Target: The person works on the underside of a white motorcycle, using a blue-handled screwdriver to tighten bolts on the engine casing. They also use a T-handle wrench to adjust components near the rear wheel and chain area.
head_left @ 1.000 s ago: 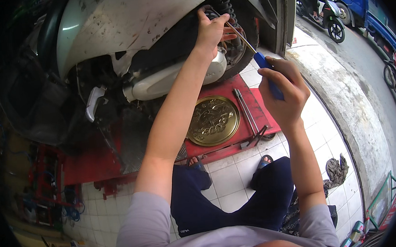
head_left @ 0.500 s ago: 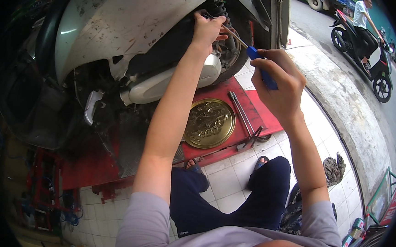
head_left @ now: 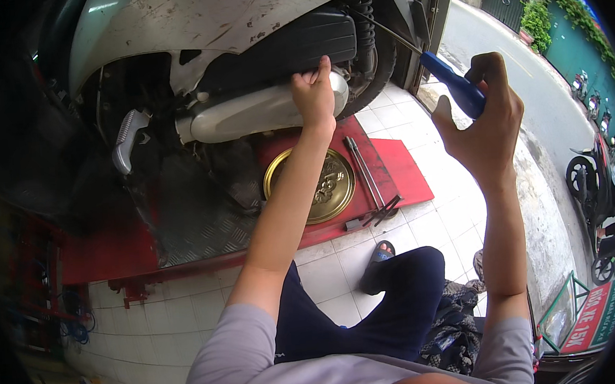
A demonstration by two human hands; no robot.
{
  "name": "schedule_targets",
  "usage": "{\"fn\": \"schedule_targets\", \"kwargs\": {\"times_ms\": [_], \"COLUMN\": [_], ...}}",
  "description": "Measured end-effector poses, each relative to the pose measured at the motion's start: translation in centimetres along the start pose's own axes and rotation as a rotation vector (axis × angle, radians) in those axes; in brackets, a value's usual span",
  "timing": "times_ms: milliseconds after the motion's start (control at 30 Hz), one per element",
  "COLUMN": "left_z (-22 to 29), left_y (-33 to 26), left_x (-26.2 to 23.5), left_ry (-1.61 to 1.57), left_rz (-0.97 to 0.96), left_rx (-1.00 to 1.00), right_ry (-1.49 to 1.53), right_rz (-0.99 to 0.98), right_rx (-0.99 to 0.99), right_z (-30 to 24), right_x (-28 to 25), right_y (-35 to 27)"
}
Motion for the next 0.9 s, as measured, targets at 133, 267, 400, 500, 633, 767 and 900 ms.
{"fn": "schedule_targets", "kwargs": {"times_ms": [133,267,400,500,633,767,900], "left_z": [0.2,0.4,-0.8,-1.0,-1.0,-1.0,-0.8], "left_y": [0.5,1.0,0.9,1.2,1.4,1.3,1.3], "left_x": [-0.7,-0.8,-0.2,-0.7,-0.9,-0.4,-0.4], "left_ry": [-0.249,-0.429,-0.533,-0.507,-0.475,-0.537,-0.528], "left_rz": [0.105,0.097,0.057,0.070,0.068,-0.016,0.011], "left_rx": [-0.108,-0.179,-0.276,-0.245,-0.234,-0.292,-0.274], "right_ry": [-0.055,-0.202,-0.251,-0.264,-0.347,-0.349,-0.331], "right_rz": [-0.085,0.030,-0.022,-0.046,-0.028,-0.029,-0.077], "right_rx": [-0.100,-0.171,0.103,-0.038,-0.185,0.066,-0.010], "right_z": [-0.9,-1.7,-0.7,-2.9,-3.1,0.9,-0.7], "right_x": [0.4,0.3,0.7,0.6,-0.1,0.5,0.7], "right_y": [-0.3,-0.2,0.5,1.1,0.9,0.4,0.1]}}
Point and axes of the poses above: each hand's wrist, its own y-axis towards the middle knuckle, its own x-axis out of the palm, z = x × y, the point moved 6 cm from there along y, towards the middle knuckle, and after that the axes turned 10 degrees about -z, right-handed, at the moved point
